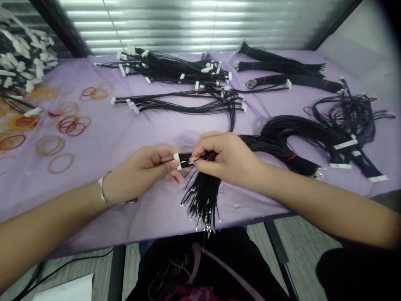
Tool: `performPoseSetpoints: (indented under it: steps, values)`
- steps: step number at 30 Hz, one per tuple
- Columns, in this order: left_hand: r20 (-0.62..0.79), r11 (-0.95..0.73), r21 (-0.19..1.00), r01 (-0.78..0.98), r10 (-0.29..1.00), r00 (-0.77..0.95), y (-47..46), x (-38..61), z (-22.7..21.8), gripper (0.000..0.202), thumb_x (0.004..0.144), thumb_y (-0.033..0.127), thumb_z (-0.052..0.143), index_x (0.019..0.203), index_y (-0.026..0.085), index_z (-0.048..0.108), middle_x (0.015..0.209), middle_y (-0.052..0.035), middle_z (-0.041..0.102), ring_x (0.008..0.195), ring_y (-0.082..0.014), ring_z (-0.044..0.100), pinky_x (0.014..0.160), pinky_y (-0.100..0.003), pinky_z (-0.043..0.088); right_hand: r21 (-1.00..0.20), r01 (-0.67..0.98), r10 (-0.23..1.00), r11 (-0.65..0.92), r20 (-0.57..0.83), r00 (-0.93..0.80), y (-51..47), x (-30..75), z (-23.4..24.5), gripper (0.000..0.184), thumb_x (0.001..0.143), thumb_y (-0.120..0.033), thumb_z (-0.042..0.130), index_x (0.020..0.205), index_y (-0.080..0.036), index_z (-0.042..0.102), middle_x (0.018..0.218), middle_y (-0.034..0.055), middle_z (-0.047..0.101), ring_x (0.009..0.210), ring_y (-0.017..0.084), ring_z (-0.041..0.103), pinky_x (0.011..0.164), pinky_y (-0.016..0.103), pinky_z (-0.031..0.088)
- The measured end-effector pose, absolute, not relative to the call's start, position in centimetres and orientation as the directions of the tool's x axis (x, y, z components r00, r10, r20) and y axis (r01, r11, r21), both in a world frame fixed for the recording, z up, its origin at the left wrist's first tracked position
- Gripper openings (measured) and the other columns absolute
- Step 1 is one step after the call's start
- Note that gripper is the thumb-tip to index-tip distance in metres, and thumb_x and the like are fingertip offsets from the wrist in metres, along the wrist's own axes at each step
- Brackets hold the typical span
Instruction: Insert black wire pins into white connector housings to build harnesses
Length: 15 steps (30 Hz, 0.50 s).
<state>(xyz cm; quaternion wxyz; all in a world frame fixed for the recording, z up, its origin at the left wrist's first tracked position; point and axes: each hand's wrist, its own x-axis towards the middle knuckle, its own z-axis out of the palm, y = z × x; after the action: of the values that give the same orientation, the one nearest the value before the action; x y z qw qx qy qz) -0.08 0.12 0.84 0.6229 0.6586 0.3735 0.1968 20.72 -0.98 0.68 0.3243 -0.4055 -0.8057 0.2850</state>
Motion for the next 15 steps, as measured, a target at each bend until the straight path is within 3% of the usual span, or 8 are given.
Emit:
performPoseSetpoints:
  steps: [15]
  values:
    - [-0.248,0.12,0.962,0.244,0.758,0.604,0.08,0.34,0.72,0.014,0.088,0.013,0.057,0.093,0.015,0.07,0.071,-0.0004,0.072,0.066,-0.0113,0.071,0.061,-0.013,0.056,-0.672,0.506,0.831,0.54,0.332,-0.445,-1.2,19.99,-0.06,0.009,0.079,-0.011,0.063,0.073,-0.014,0.068,0.071,-0.0009,0.06,0.069,0.009,0.054,0.065,0.022,0.04]
